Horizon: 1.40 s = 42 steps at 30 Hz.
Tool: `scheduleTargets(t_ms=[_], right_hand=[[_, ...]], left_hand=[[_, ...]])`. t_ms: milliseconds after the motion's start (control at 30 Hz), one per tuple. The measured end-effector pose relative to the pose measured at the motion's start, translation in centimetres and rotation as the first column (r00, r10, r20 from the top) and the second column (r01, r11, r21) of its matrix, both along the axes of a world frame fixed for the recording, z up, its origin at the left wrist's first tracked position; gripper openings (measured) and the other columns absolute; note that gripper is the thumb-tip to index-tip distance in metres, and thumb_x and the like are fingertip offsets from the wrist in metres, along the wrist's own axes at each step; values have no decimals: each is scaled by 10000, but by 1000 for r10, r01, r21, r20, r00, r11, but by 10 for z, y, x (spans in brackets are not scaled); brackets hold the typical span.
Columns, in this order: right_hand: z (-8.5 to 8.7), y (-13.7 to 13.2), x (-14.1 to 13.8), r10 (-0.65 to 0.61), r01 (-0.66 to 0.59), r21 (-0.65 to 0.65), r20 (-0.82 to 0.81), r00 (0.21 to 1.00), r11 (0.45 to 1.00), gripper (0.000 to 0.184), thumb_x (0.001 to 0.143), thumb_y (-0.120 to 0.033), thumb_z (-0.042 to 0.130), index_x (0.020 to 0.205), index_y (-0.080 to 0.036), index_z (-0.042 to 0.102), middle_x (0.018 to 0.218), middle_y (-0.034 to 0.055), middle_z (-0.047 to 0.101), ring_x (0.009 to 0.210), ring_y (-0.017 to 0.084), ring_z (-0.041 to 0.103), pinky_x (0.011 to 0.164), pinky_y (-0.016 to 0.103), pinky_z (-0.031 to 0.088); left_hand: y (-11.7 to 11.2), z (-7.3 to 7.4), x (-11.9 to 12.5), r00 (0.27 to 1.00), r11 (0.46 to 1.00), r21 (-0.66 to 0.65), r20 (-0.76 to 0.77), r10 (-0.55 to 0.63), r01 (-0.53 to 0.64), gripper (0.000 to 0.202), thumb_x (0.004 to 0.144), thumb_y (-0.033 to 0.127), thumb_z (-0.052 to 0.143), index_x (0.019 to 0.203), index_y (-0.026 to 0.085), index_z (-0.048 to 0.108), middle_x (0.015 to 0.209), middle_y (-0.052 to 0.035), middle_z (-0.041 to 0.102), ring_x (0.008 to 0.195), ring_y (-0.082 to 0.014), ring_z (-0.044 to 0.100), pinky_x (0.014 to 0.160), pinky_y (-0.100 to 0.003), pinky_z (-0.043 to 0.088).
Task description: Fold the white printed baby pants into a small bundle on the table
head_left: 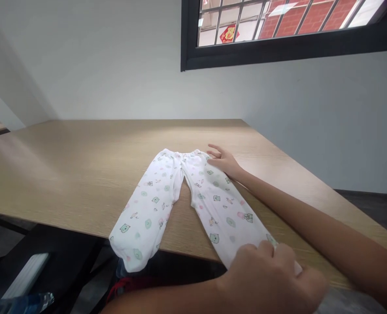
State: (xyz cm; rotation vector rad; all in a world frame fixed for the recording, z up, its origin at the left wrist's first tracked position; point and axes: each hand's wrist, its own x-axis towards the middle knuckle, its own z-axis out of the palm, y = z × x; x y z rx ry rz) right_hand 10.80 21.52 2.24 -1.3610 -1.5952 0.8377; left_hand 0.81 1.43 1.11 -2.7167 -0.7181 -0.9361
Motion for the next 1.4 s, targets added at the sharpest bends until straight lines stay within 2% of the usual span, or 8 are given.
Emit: scheduleTargets(t_ms=[167,267,400,567,667,867,1033,1400], right_hand=[[35,9,-32,-3,8,41,-140,990,999,638,644,-100,542,1263,-197,422,1111,107,577,730,192,599,559,274,477],[50,28,-79,34,-25,138,-62,998,990,428,659,-101,509,1084,-146,544,915,61,633,753,197,590,618,276,469],[39,45,-153,82,-119,175,209,975,977,325,702,-67,433,996,-126,557,900,50,621,820,182,574,681,246,453],[1,43,-198,140,-238,213,396,908,948,249,784,-58,390,932,-143,572,952,80,604,879,203,549,742,277,431],[-10,44,-188,178,-324,267,455,872,908,271,844,-69,358,1006,-142,563,1058,89,570,982,196,513,829,281,399],[-9,37,-118,257,-547,339,618,743,765,359,844,-40,329,1121,-134,539,1184,77,519,1091,167,463,951,295,342],[7,6,-68,370,-580,126,659,655,805,375,856,-109,331,1164,-170,536,1198,59,531,1111,198,464,932,351,381],[8,-3,-48,436,-640,39,700,566,767,380,894,-226,308,1201,-198,531,1257,30,487,1160,220,418,984,404,342]], left_hand=[[-4,38,-71,903,945,-220,305,303,-243,126,809,151,378,799,214,486,591,19,553,459,-115,519,361,-210,342],[-13,50,-135,718,748,-358,242,653,-560,118,842,237,399,896,263,500,615,41,612,454,-120,561,381,-189,385],[-23,34,-203,558,490,-371,-99,824,-789,248,875,285,359,1035,273,549,763,-7,650,527,-153,594,427,-211,420],[-12,12,-218,483,453,-170,-254,838,-875,399,830,140,374,1056,361,618,1133,-113,506,904,-283,559,676,-407,472],[-4,12,-201,525,515,-105,-229,820,-851,398,781,97,437,989,360,652,1221,-120,421,1041,-339,464,751,-500,434],[-13,7,-170,824,762,-312,-217,524,-567,454,750,100,472,1124,342,556,1230,-107,414,1091,-295,458,840,-464,444],[-16,-3,-170,910,883,-235,-192,367,-406,660,653,144,596,1260,331,415,1380,-104,289,1231,-359,306,935,-602,323],[-7,23,-175,994,994,-37,-37,105,-106,302,880,77,342,969,172,615,966,20,660,914,-121,582,965,-277,380]])
